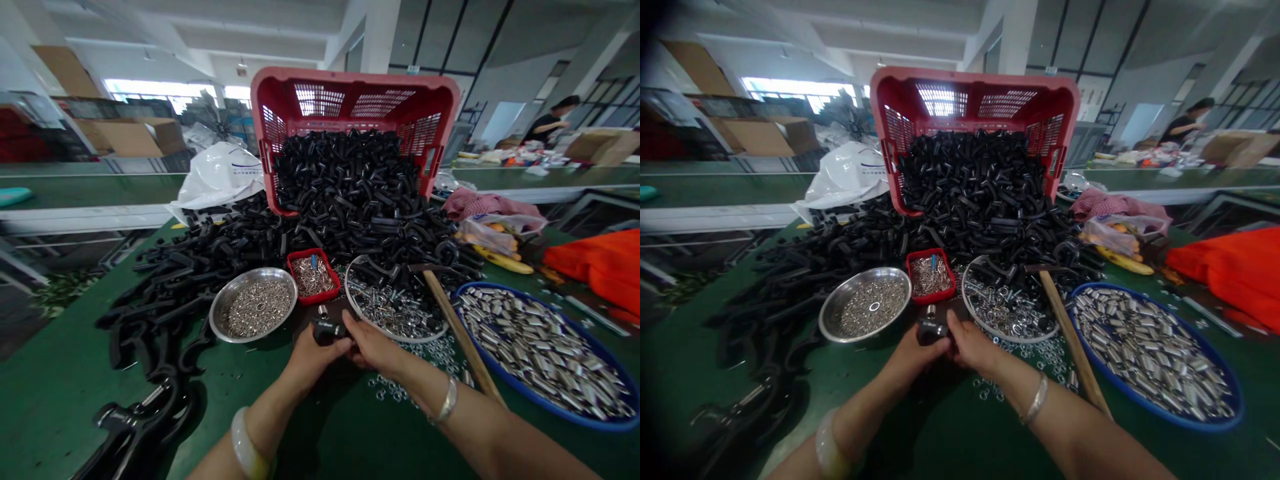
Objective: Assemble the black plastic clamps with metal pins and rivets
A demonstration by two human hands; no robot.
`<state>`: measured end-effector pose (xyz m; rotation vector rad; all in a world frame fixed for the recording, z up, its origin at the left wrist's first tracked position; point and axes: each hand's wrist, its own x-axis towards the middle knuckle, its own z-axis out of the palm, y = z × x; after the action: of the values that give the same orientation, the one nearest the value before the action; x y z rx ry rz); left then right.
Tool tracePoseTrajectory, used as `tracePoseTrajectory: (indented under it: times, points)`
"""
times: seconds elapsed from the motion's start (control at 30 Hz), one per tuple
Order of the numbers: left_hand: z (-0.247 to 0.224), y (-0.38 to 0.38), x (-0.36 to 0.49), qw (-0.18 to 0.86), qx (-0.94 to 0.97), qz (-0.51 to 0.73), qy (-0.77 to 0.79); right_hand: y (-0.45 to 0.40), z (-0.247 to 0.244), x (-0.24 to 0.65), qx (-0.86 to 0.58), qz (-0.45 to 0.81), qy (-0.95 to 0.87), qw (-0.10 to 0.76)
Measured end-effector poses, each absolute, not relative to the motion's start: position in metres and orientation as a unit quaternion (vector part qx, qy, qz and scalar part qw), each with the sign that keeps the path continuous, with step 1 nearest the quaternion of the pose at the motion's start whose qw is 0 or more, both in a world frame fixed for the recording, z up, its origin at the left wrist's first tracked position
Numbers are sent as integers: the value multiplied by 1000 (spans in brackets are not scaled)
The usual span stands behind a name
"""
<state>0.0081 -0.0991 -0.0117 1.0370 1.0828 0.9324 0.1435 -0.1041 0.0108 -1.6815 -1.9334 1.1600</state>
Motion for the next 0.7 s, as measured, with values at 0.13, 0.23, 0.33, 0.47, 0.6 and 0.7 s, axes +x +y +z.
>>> tracePoseTrajectory:
  times: [0.13, 0.23, 0.33, 0.47, 0.6, 0.7]
  points:
    - [-12, -95, -5, 520, 617, 377, 455, -105, 16, 152, -569, 285, -750, 179]
    - [-8, -90, -17, 477, 721, 290, 411, -98, 18, 162, -495, 144, -831, 210]
    - [-5, -83, -23, 392, 798, 182, 421, -89, 10, 169, -424, 157, -875, 173]
    - [-6, -76, -21, 185, 863, 132, 452, -86, -8, 168, -486, 139, -852, 140]
    - [-4, -75, -18, 100, 881, 91, 454, -95, -2, 174, -555, 66, -821, 115]
    - [4, -71, -19, 93, 876, 51, 470, -108, 14, 210, -637, -36, -761, 118]
